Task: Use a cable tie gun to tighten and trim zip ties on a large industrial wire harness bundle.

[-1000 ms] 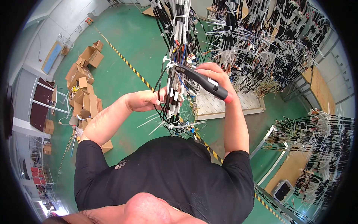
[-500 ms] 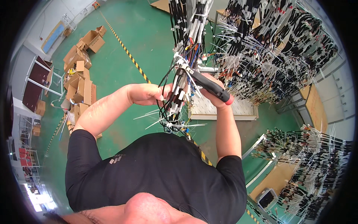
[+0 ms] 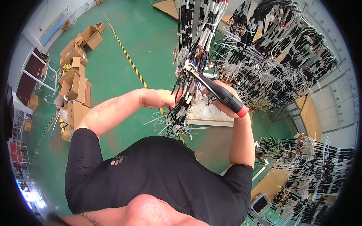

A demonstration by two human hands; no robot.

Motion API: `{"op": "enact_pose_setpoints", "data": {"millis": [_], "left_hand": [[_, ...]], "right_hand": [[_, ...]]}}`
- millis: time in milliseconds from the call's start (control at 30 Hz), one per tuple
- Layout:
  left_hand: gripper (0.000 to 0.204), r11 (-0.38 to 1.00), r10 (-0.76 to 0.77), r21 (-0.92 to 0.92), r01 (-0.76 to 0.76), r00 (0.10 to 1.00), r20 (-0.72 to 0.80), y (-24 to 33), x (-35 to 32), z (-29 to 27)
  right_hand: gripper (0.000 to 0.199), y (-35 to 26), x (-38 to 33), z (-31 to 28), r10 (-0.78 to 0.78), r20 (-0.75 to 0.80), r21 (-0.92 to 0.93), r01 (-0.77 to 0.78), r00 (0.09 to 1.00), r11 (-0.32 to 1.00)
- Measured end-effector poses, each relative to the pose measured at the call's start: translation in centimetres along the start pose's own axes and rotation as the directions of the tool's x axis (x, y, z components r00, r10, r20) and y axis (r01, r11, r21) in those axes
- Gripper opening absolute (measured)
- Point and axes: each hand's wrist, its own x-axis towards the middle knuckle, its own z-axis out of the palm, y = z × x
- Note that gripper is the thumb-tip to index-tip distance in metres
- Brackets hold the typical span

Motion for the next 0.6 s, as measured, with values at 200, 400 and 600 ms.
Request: {"op": "enact_pose_setpoints", "data": {"millis": [200,400,600], "left_hand": [[0.009,0.987,0.157,0.012,-0.158,0.986,0.057,-2.2,1.5,-1.0],[0.012,0.943,0.204,-0.260,-0.208,0.978,-0.045,-4.0,2.3,-1.3],[0.005,0.968,0.173,-0.177,-0.178,0.984,-0.041,-2.9,2.0,-0.9]], "right_hand": [[0.020,-0.3,-1.3,1.4,0.280,-0.199,-0.096,-0.303,0.939,0.948],[0.024,-0.6,-1.6,0.9,0.161,-0.143,-0.175,-0.185,0.977,0.967],[0.025,-0.5,-0.7,1.4,0.174,-0.108,-0.123,-0.187,0.979,0.975]]}}
